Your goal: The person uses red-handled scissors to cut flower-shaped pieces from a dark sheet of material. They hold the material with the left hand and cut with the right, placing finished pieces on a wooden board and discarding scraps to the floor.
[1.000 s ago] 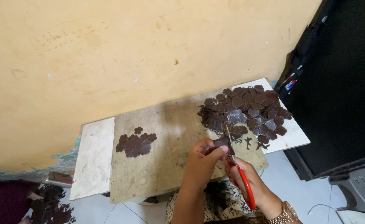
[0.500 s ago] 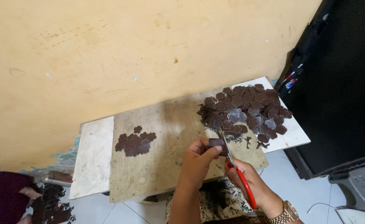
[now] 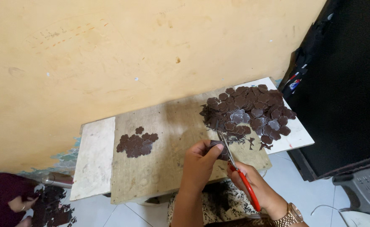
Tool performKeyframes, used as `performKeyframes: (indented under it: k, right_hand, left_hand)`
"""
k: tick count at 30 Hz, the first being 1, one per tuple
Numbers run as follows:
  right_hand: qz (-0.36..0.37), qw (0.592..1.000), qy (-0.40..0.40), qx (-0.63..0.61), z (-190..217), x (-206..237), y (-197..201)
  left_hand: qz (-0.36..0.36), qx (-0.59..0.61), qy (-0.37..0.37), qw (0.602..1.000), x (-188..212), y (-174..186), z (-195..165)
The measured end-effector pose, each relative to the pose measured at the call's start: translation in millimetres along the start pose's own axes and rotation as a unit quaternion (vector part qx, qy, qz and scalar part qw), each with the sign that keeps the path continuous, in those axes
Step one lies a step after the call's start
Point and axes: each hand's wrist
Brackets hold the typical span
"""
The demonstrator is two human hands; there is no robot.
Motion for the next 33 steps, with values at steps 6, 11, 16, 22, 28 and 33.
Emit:
performKeyframes:
  k: [6,11,16,22,28,33]
  right_hand:
    - [-0.006,1.0,-0.019,-0.017,-6,-1,-1]
    - [0.001,1.0,0.007,0.027,-11,0,1]
    - [0.012,0.998,0.024,0.059,-18,-1,2]
    - [0.02,0.994,0.043,0.102,-27,-4,1]
    - [0.02,0.995,0.028,0.095,-29,-3,4]
    - [0.008,0.996,-0.005,0.089,-27,1,2]
  left_hand:
    - [-0.023,-0.024,0.004,0.999,2,-2,-1]
    - [-0.011,-0.022,0.004,1.0,0,3,0]
    - [-0.016,-0.032,0.01,0.999,-1,7,2]
    - [-0.046,-0.101,0.025,0.993,2,7,-5]
    - [-0.058,-0.112,0.039,0.991,4,3,-12]
    - [-0.061,-0.096,0.044,0.992,3,1,-13]
Point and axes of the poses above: each hand's wrist, its own x-axis away from the middle knuckle, its own y-axis out of the back of the hand, z = x × y, and after that the axes turned 5 degrees about y, right-handed
